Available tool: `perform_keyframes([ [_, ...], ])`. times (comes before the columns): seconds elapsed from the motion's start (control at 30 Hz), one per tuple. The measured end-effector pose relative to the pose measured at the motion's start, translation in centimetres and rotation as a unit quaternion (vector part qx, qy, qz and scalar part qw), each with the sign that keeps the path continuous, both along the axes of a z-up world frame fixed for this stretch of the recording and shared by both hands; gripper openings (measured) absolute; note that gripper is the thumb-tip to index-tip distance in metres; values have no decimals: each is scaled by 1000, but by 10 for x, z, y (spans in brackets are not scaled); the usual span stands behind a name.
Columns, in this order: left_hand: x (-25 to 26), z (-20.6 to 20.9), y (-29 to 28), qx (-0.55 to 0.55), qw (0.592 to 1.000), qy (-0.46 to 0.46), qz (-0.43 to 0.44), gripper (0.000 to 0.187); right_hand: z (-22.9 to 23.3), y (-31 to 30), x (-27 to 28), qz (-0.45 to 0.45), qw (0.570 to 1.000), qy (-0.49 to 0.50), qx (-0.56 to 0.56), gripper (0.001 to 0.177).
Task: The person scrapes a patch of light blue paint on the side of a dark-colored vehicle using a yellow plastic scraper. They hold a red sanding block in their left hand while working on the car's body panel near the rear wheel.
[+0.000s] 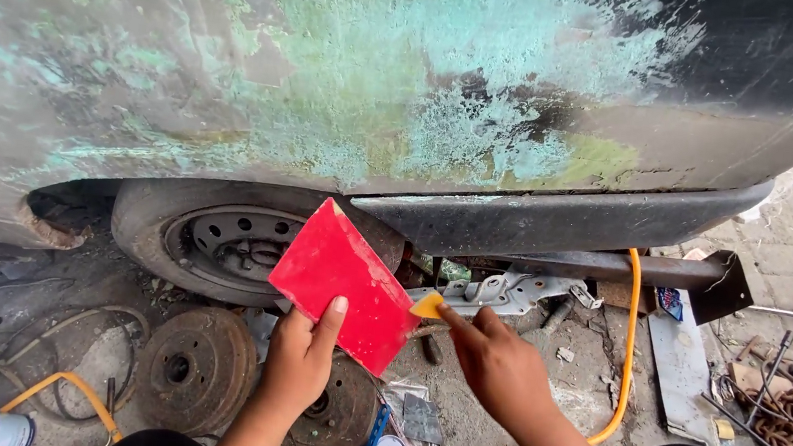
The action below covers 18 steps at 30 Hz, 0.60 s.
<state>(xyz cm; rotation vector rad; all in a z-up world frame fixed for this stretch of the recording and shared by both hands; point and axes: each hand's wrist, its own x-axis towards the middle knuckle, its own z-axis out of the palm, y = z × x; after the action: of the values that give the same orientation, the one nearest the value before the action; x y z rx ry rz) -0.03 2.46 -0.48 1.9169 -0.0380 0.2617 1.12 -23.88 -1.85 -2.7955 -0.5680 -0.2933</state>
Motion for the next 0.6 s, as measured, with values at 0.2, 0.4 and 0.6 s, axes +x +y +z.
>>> perform_keyframes([
  [0.2, -7, 5, -22, 168, 963, -178, -112, 36, 0, 5, 4, -112, 904, 285, 298, 37],
  [0.4, -7, -39, -42, 275, 934, -165, -160, 80, 13, 3, 4, -134, 708, 405, 563, 27],
  [0.6, 2, -45, -29, 246, 959, -15, -137, 30, 34, -16, 6, -99, 690, 276, 661, 37],
])
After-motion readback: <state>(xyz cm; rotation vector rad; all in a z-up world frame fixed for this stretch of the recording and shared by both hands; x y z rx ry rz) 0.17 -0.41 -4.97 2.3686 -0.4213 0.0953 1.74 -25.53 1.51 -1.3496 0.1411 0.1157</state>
